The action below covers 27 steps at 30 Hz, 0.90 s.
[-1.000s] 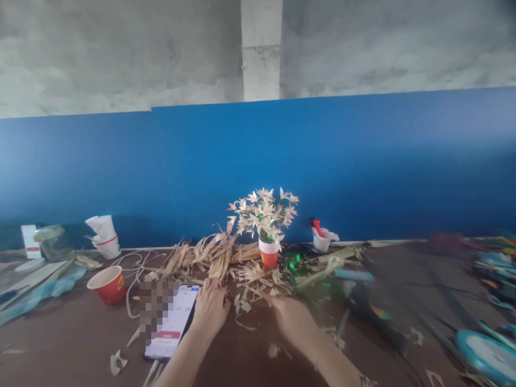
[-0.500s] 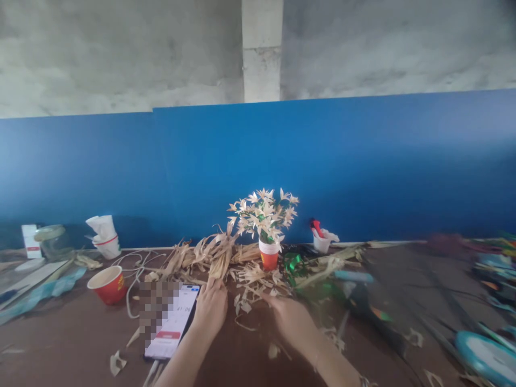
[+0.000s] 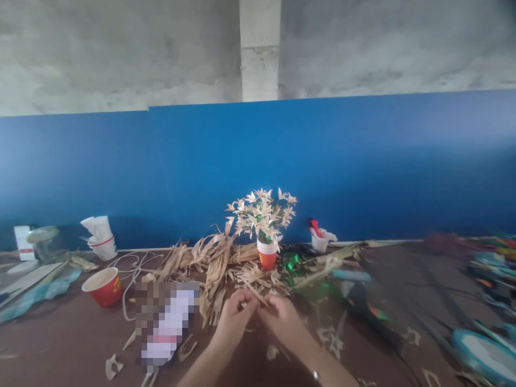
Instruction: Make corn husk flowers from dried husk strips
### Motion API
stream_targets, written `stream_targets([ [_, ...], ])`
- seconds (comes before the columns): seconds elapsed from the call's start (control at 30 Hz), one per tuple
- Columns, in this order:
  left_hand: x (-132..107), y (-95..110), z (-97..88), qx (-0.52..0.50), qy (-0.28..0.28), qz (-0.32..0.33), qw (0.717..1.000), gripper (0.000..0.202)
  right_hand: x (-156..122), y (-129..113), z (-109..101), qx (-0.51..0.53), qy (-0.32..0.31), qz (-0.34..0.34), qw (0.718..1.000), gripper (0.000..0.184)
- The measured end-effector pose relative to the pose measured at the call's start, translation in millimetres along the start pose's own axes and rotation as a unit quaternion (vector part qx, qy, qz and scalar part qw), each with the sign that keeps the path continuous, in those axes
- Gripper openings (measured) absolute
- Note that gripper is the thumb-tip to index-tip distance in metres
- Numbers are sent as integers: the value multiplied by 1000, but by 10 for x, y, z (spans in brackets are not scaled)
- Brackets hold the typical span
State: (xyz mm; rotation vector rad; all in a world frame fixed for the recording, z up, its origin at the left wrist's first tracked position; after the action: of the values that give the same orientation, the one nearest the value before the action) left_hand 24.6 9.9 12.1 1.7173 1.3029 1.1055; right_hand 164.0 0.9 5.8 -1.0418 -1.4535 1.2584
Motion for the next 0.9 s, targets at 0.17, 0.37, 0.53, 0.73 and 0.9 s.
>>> stream_targets([
  [0.17,22,-13,-40,94,48,56,993,17,61,107,-37,56,21,49,997,29],
  [0.37,-58,108,-93,222,40,169,959,21,72,17,-81,84,37,91,992,22],
  [0.53,-112,177,-127,294,25,210,932,20,46,15,-86,90,-7,100,991,24],
  [0.73,25,-9,-113,107,62,69,990,14,38,-19,-166,9,17,25,1000,36],
  [0.9,47,-59,-88,-31,23,-51,998,20,15,-30,-156,32,-36,26,999,43],
])
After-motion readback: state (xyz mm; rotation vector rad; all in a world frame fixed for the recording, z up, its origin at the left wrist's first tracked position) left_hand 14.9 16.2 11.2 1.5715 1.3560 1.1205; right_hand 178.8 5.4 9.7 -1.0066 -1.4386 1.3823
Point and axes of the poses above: each hand's wrist, its own x-axis towards the middle knuckle, its own z-axis out of the palm, y = z × x, the point moved 2 cm from there along x, towards the middle knuckle, and after that the axes turned 11 degrees about x, right-handed, at the moved point
